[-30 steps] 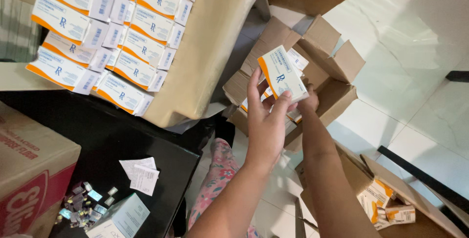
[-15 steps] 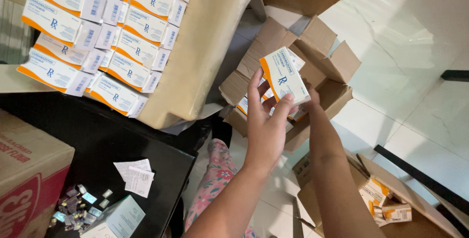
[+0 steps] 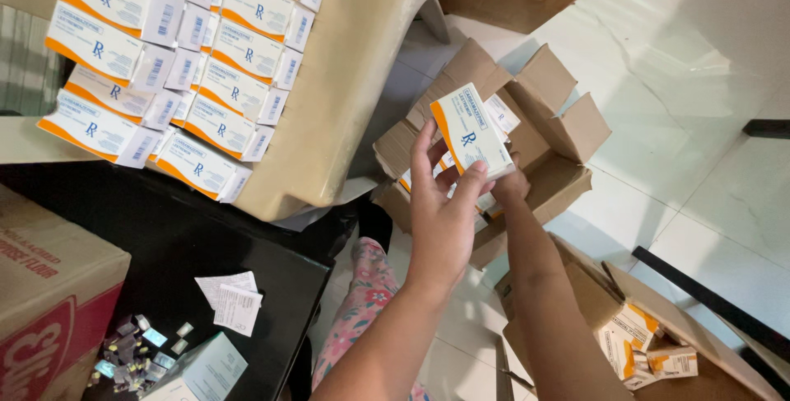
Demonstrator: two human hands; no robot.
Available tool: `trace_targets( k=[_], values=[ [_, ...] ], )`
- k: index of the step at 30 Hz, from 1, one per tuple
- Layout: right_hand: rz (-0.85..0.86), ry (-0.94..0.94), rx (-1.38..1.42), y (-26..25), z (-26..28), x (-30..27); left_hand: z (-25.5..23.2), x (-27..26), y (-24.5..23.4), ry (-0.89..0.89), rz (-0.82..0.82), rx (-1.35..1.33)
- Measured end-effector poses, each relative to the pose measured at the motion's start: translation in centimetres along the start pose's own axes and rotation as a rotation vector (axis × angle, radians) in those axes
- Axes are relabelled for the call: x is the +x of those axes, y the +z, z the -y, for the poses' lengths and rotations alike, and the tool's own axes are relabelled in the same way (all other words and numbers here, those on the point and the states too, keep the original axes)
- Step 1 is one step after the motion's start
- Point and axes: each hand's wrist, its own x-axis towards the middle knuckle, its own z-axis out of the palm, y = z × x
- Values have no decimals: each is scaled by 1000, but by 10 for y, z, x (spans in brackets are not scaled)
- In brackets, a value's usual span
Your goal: The person transfers small white and orange boxes from a plastic chair into a cardboard box on the floor, arranging them in neat rows. The person then briefly handles small foil-wrapped items from a separate box.
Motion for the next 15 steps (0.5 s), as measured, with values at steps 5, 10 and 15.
trace_targets(
  k=[5, 10, 15],
  values=[
    [147, 17, 37, -12, -9, -4, 5, -3, 2, 2, 12, 13],
    [48, -22, 31, -21, 2, -15, 3, -2, 2, 9, 16, 16],
    [-44, -125, -585, -29, 14, -20, 3, -1, -1, 4, 10, 5]
  ],
)
